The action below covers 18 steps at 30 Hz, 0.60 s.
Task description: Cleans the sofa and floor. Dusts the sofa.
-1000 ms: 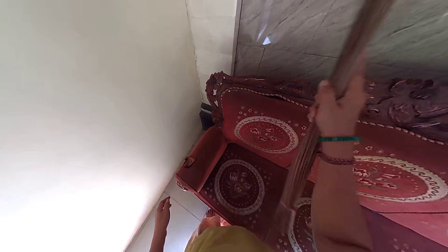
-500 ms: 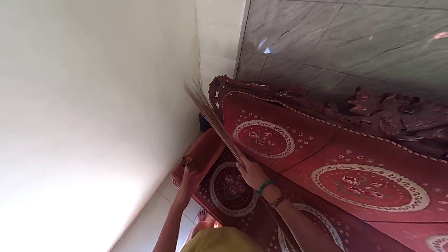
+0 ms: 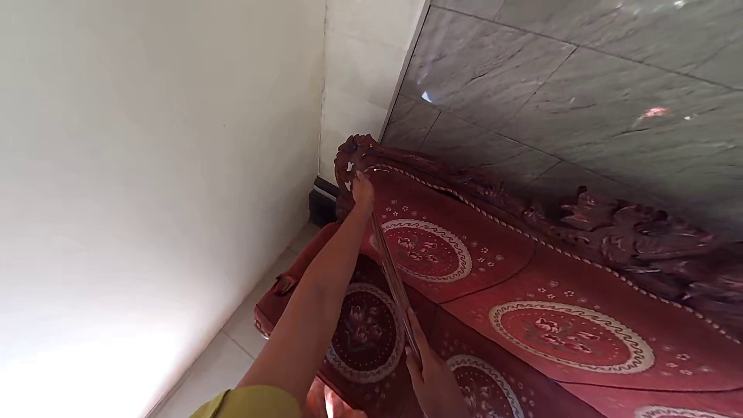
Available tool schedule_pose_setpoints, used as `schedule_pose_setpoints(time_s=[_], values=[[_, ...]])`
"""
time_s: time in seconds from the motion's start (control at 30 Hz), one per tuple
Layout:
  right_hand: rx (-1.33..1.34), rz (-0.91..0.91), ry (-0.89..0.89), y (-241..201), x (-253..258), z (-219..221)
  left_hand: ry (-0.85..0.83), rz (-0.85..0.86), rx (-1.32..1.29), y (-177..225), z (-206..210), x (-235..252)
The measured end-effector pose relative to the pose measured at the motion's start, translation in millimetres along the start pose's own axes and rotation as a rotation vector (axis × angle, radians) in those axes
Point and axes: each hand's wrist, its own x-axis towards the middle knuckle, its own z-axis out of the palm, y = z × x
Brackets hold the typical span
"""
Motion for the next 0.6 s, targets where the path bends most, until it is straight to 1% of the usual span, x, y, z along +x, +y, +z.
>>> schedule_pose_setpoints(time_s=[0.07,0.17,0.33,0.47,0.6], values=[[-0.004,0.024,0.034,1.2,7.6,-4.1,-0.051,-0.043,-0.075,-0.5,21.3,10.3],[-0.017,0.054,0.052,-1.2,23.6,-12.4,-0.069,-0.113,-0.138,5.0,40.7,27.6],[-0.077,0.013,0.123,-5.1,58.0,-26.1,-0.071,-0.129,-0.184,29.4,52.5,52.4],[-0.110,0.044,0.098,-10.9,81.2,-43.1,-0.032,-0.138,-0.252,38.2,58.6,73.0],[-0.136,0.054,0.069,-15.7,98.5,-53.6,0.003,-0.159,-0.229,39.1,61.8,94.7]])
